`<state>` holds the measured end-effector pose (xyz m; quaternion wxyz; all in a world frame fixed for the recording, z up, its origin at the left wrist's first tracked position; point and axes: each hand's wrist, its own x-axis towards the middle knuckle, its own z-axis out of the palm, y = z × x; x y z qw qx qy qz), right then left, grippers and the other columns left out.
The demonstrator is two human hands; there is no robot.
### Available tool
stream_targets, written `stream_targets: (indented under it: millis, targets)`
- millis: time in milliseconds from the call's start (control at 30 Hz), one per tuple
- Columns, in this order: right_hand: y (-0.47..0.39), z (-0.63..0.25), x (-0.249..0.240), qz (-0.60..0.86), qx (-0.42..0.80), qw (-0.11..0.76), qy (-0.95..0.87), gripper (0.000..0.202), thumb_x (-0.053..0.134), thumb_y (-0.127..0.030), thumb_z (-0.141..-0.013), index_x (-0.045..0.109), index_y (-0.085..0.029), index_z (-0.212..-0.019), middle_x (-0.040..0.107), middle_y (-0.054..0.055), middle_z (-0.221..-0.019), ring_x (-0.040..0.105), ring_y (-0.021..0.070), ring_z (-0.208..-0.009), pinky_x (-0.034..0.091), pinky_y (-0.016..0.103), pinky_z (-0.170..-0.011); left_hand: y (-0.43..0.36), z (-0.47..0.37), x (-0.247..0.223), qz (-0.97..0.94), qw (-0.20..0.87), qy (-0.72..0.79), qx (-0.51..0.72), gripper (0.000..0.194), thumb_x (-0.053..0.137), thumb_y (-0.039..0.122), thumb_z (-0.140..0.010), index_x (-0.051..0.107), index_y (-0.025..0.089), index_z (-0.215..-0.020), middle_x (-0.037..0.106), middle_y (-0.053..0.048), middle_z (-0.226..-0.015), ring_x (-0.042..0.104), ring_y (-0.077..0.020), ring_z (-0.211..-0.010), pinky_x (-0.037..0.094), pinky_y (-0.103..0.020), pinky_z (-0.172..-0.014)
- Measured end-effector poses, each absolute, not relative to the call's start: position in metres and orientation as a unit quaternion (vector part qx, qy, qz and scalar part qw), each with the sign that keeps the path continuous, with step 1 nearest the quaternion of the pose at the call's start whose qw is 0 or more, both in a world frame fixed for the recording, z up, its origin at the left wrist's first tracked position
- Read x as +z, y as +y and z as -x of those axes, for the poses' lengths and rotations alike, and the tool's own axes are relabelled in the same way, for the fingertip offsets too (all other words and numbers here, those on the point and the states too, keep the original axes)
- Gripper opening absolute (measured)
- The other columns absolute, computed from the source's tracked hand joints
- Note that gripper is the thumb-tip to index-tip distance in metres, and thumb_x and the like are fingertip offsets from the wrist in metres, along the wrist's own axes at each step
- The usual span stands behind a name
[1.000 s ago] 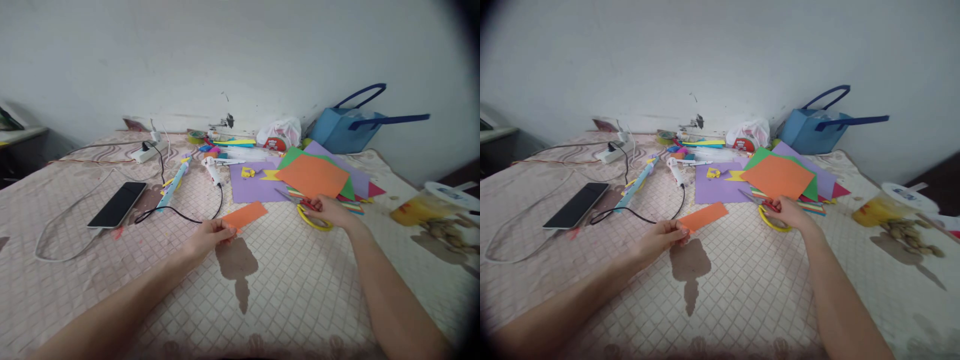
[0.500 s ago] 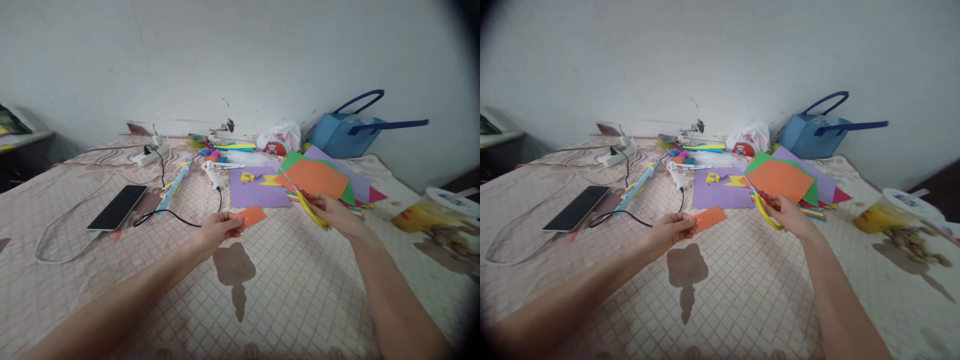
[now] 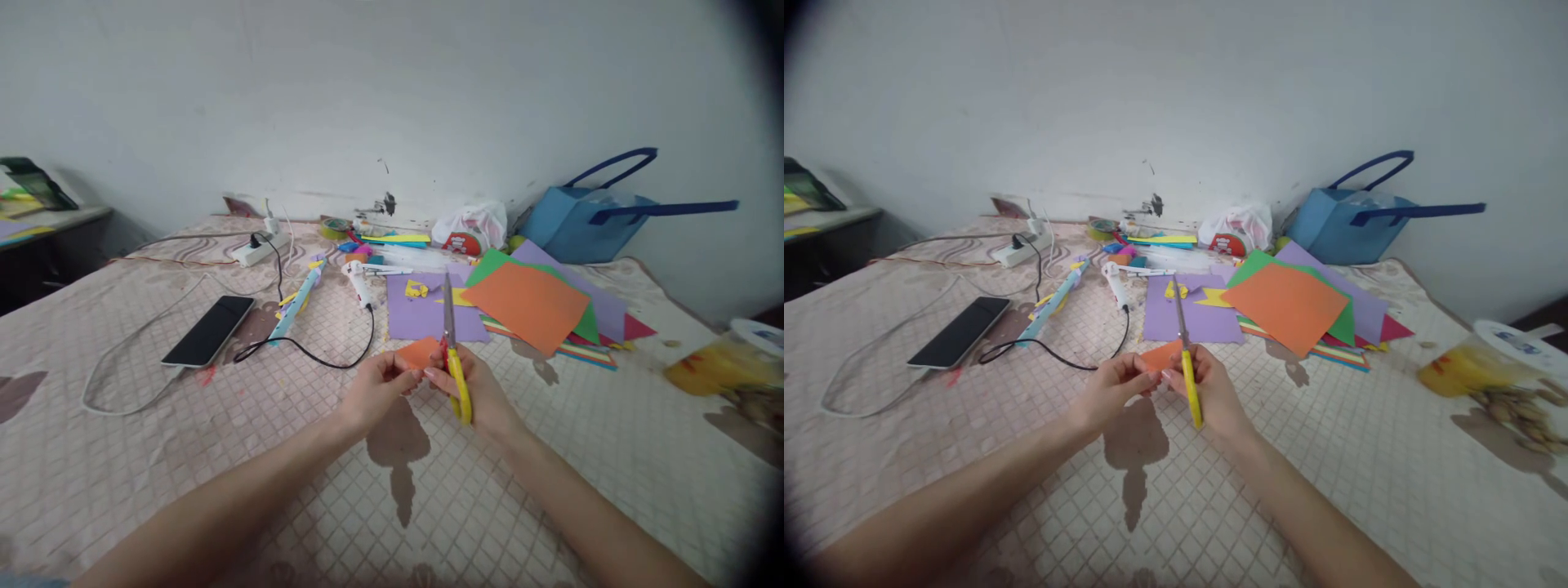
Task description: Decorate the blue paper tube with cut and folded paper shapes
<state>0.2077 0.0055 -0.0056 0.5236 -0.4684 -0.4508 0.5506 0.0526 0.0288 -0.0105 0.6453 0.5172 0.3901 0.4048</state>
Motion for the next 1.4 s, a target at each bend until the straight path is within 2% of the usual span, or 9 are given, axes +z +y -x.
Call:
stream_targets:
  millis: [267, 500, 633, 733, 867, 1033, 1233, 1400]
  targets:
    - [0.005, -0.207, -0.008, 0.491, 0.527, 0.515, -0.465, 0.039, 0.079, -0.039, -0.059, 0.054, -0.021, -0.083, 0.054, -0.003, -0.075, 0.055, 0.0124, -0.069, 0.049, 0.028, -0.068, 0.03, -0.05, -0.011, -0.547, 0.619, 0.404, 0.393, 0.028, 0.071, 0.039, -0.068, 0.057, 0.015, -0.063, 0.056, 0.001, -0.059, 0.048, -0.0101, -0.056, 0.034, -0.023, -0.055]
    - [0.003, -0.208, -0.009, 0.497, 0.53, 0.512, -0.458, 0.038, 0.078, -0.038, -0.062, 0.052, -0.022, -0.086, 0.052, -0.003, -0.075, 0.051, 0.0116, -0.068, 0.045, 0.025, -0.065, 0.032, -0.045, -0.01, -0.557, 0.642, 0.377, 0.367, 0.029, 0.072, 0.04, -0.067, 0.058, 0.015, -0.065, 0.056, 0.001, -0.06, 0.047, -0.0091, -0.056, 0.034, -0.023, -0.055]
    - [0.001, -0.21, -0.008, 0.493, 0.534, 0.501, -0.469, 0.034, 0.07, -0.045, -0.072, 0.051, -0.022, -0.088, 0.047, -0.004, -0.069, 0.045, 0.0105, -0.06, 0.039, 0.024, -0.056, 0.035, -0.042, -0.006, -0.479, 0.684, 0.368, 0.408, 0.028, 0.073, 0.038, -0.069, 0.06, 0.013, -0.073, 0.061, -0.001, -0.068, 0.054, -0.0099, -0.064, 0.042, -0.025, -0.067]
    - [-0.002, -0.211, -0.008, 0.483, 0.483, 0.481, -0.55, 0.031, 0.057, -0.049, -0.082, 0.052, -0.021, -0.094, 0.047, -0.002, -0.072, 0.044, 0.0118, -0.062, 0.039, 0.026, -0.058, 0.037, -0.04, 0.0, -0.424, 0.701, 0.351, 0.454, 0.027, 0.072, 0.037, -0.072, 0.06, 0.013, -0.075, 0.065, -0.003, -0.075, 0.058, -0.011, -0.071, 0.045, -0.025, -0.073]
    - [-0.009, -0.209, -0.008, 0.487, 0.424, 0.418, -0.639, 0.026, 0.05, -0.046, -0.088, 0.052, -0.021, -0.095, 0.048, -0.001, -0.074, 0.044, 0.0132, -0.064, 0.039, 0.027, -0.059, 0.037, -0.042, 0.008, -0.392, 0.699, 0.339, 0.493, 0.025, 0.07, 0.036, -0.075, 0.061, 0.013, -0.078, 0.068, -0.006, -0.082, 0.062, -0.0136, -0.08, 0.046, -0.028, -0.079]
    - [-0.015, -0.204, -0.006, 0.507, 0.454, 0.374, -0.63, 0.024, 0.053, -0.046, -0.085, 0.049, -0.022, -0.088, 0.051, -0.001, -0.07, 0.046, 0.0123, -0.057, 0.041, 0.026, -0.053, 0.037, -0.05, 0.019, -0.331, 0.705, 0.336, 0.529, 0.022, 0.072, 0.031, -0.073, 0.059, 0.013, -0.076, 0.069, -0.008, -0.091, 0.062, -0.0153, -0.088, 0.046, -0.031, -0.083]
    - [-0.015, -0.207, -0.006, 0.509, 0.514, 0.362, -0.588, 0.028, 0.055, -0.048, -0.083, 0.05, -0.023, -0.094, 0.05, -0.002, -0.07, 0.049, 0.0126, -0.059, 0.047, 0.027, -0.056, 0.041, -0.06, 0.024, -0.298, 0.711, 0.304, 0.559, 0.023, 0.073, 0.028, -0.071, 0.056, 0.014, -0.073, 0.068, -0.006, -0.087, 0.063, -0.0149, -0.084, 0.046, -0.032, -0.084]
    - [-0.015, -0.207, -0.009, 0.505, 0.509, 0.362, -0.596, 0.03, 0.053, -0.049, -0.085, 0.05, -0.023, -0.099, 0.045, -0.004, -0.064, 0.045, 0.0124, -0.057, 0.043, 0.025, -0.052, 0.044, -0.061, 0.021, -0.294, 0.71, 0.289, 0.571, 0.022, 0.072, 0.028, -0.072, 0.056, 0.014, -0.074, 0.068, -0.006, -0.087, 0.063, -0.015, -0.084, 0.046, -0.032, -0.085]
